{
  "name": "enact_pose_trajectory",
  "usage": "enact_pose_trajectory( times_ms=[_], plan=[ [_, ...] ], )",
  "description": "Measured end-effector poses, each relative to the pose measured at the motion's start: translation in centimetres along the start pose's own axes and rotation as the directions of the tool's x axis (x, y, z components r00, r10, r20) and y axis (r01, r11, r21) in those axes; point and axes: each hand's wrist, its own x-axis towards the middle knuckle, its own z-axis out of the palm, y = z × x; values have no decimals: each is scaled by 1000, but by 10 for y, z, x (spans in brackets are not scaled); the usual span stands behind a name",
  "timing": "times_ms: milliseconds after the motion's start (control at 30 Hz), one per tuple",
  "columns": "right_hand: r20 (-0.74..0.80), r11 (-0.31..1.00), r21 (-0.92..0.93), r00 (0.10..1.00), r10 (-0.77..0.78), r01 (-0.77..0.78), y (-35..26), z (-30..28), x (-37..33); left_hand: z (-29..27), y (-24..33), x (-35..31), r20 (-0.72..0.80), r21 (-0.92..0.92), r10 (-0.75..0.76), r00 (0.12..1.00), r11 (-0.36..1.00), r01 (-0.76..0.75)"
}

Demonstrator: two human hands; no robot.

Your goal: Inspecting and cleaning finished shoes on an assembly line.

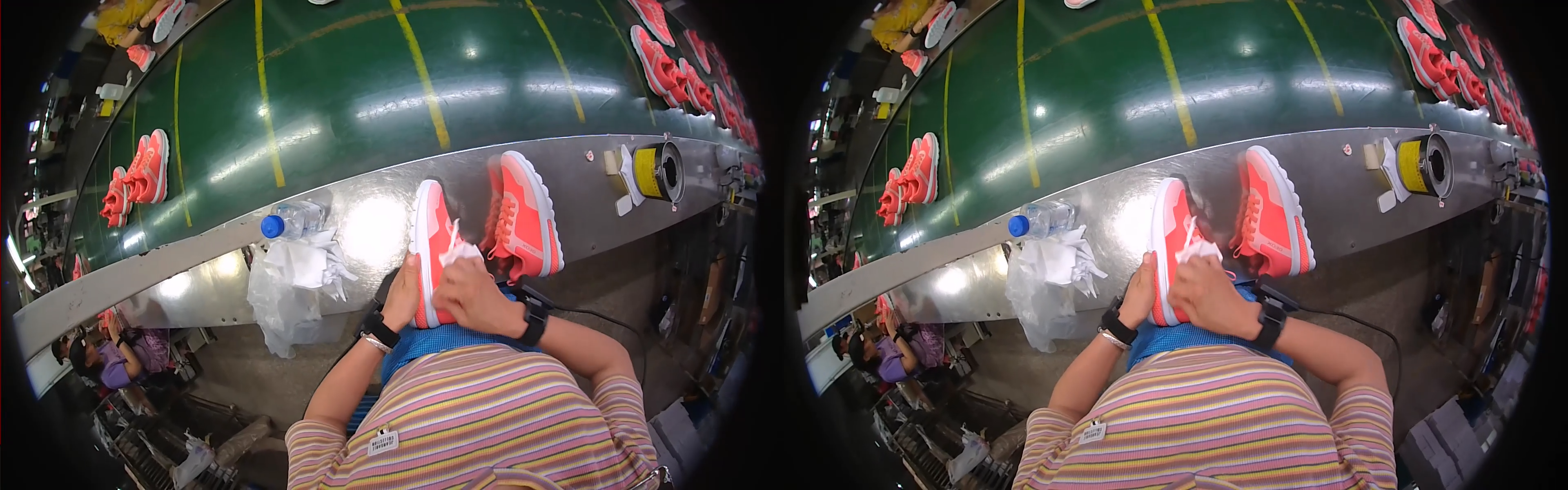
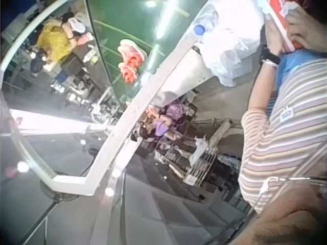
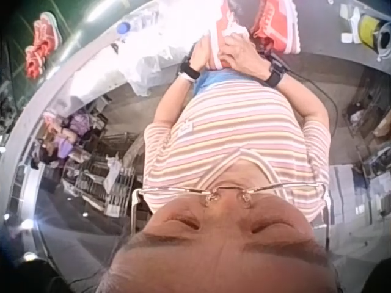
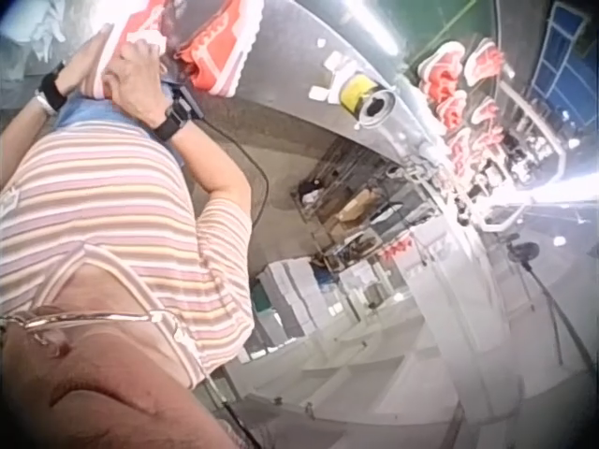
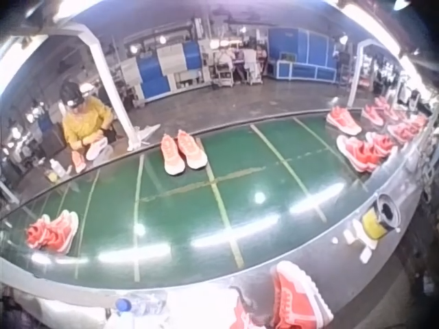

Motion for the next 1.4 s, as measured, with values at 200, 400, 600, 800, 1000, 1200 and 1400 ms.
enact_pose_trajectory(
  times_ms=[200,400,600,800,1000,1200,1400],
  plan=[
    [-168,852,488,937,307,-192,2,-64,-10,-6,23,9,-70,-462,-14,997,887,-20],
    [-335,579,809,728,598,-103,22,-99,-26,-16,14,23,350,-916,291,891,304,260],
    [-734,783,621,333,592,-24,104,-131,-55,-6,-15,40,220,-976,332,917,80,205],
    [-757,873,93,535,374,-478,215,-102,-90,-6,-31,51,157,-890,19,987,437,133],
    [-708,770,-71,576,409,-634,153,-108,-83,-12,-19,27,-319,-561,-21,948,810,-171],
    [-397,793,288,686,609,-537,101,-64,-88,8,20,4,-231,299,277,933,932,-203],
    [-48,608,571,718,695,-551,138,-75,-91,-4,1,13,-101,-5,218,971,976,-220]
  ],
)
